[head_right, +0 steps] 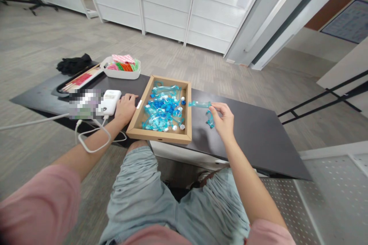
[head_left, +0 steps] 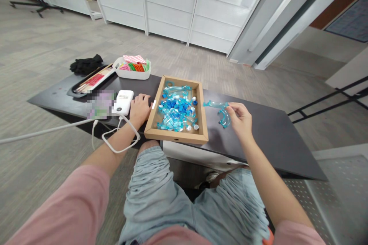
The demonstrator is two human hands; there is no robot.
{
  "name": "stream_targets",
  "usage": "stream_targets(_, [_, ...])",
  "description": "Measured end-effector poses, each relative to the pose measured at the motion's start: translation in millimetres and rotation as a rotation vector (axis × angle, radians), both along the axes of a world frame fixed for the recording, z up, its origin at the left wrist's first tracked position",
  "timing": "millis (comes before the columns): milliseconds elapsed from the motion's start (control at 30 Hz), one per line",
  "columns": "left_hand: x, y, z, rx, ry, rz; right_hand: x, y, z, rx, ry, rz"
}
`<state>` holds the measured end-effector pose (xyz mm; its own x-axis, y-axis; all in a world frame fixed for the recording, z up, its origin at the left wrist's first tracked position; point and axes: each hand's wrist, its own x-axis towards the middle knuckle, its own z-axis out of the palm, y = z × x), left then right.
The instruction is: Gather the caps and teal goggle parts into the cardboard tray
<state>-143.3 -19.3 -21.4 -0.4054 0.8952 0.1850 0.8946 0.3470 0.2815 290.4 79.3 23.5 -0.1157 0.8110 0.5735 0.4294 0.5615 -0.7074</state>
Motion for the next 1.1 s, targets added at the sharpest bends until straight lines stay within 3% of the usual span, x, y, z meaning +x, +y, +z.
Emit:
stream_targets(167, [1,-2,3.8,0.005,-0.022,-0.016,-70,12,5.1,0.081,-0.227,0.065])
stream_targets(267, [2,-3,5.7,0.011,-0.036,-0.022,-86,9,2.7,0.066,-0.421,0.092])
stream_targets(400, [2,-2,7.0,-0.001,-0.032,-0.016,-54,11,-9.8,0.011,-0.474,-0.029])
stream_targets(533, [2,-2,7.4,-0.035,-0.021,-0.019,1,18,-37.4,-0.194,-0.544,-0.244])
stream_targets(667, [2,-2,5.6,-0.033,-0.005,-0.006,32,17,-62.4,-0.315,-0.478,-0.231])
stream_targets(933, [0,-2,1.9,-0.022,-0.002,0.003,33,18,-67.8,-0.300,-0.315,-0.179])
stream_targets(1100, [0,-3,1.5,-0.032,0.012,0.000,5,1,-54.1,-0.261,-0.189,-0.065])
